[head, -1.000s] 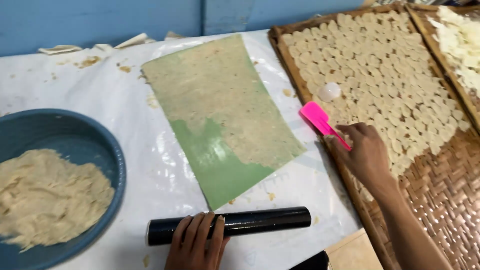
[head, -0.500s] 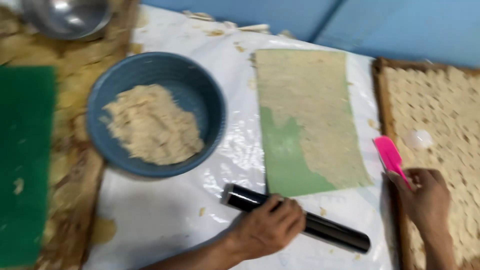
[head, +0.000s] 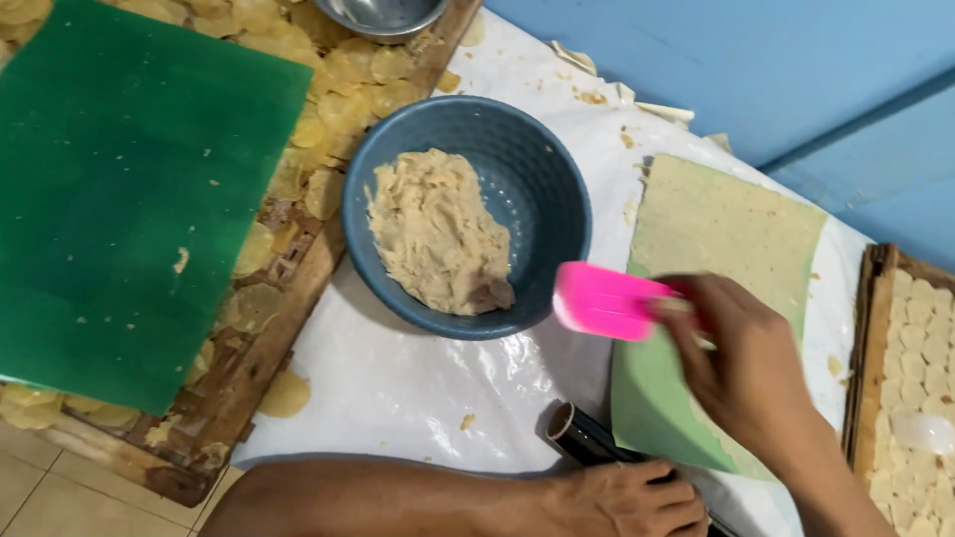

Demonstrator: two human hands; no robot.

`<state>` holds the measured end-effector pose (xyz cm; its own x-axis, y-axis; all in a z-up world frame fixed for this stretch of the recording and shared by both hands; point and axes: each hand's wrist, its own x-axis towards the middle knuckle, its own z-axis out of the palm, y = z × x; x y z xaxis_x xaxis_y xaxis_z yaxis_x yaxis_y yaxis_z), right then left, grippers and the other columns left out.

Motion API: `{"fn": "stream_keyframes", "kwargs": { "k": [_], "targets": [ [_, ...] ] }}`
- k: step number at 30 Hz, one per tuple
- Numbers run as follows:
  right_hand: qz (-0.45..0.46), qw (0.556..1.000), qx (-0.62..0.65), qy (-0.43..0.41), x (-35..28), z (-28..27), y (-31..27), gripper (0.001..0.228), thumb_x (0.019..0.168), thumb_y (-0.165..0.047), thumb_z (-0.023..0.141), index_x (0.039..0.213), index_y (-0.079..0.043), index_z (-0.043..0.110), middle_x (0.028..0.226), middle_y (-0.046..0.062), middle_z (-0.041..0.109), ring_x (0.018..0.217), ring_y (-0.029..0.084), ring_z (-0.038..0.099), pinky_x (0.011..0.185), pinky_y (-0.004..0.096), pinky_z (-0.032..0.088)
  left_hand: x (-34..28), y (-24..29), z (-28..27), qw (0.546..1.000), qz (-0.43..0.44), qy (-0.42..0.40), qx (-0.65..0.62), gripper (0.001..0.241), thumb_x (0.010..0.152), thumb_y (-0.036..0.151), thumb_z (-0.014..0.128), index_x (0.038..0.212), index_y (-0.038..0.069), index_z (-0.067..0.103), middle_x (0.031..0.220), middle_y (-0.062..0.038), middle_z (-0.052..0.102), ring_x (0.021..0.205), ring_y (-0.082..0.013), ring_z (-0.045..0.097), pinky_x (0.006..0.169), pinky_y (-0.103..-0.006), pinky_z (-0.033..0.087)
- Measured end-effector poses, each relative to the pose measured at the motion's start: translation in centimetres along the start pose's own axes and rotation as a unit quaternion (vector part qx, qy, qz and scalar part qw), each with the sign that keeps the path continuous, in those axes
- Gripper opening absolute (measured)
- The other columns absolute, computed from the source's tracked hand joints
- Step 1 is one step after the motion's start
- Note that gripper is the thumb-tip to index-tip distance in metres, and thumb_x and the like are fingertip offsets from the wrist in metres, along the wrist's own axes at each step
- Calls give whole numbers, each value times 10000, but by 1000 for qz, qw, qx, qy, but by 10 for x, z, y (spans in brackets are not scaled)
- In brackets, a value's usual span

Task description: Flattening and spreading dough onto a plastic-covered board using a rolling pin and spatula to prepare crackers.

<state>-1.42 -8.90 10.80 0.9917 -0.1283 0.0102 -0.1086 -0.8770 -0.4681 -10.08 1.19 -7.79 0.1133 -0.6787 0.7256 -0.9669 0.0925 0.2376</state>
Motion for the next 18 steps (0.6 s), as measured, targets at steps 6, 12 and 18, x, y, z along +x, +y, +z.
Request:
{"fn": "stream_keyframes", "kwargs": {
  "k": [6,12,18],
  "targets": [
    [-186,961,-202,-37,66,51,-36,300,1044,-326,626,937,-52,569,553,99,650,413,265,629,433,404,465,-12,-1,32,994,0,-14,-107,262,972,33,571,1223,-33,610,1285,-175,584,1100,-299,557,1011,-404,487],
    [-120,946,-284,-97,74,62,-53,261,1057,-348,581,947,-112,558,508,93,623,423,304,617,462,444,484,-22,1,54,996,-22,6,-89,175,1009,-15,554,1178,-9,601,1247,-129,556,983,-274,539,984,-374,513],
    [-145,925,-313,-158,80,74,-64,245,1051,-273,491,1153,-61,559,493,77,646,399,288,656,418,418,488,-33,3,80,983,-54,0,-175,247,1042,32,499,1285,23,539,1309,-143,518,1050,-339,565,1101,-424,531]
  ]
}}
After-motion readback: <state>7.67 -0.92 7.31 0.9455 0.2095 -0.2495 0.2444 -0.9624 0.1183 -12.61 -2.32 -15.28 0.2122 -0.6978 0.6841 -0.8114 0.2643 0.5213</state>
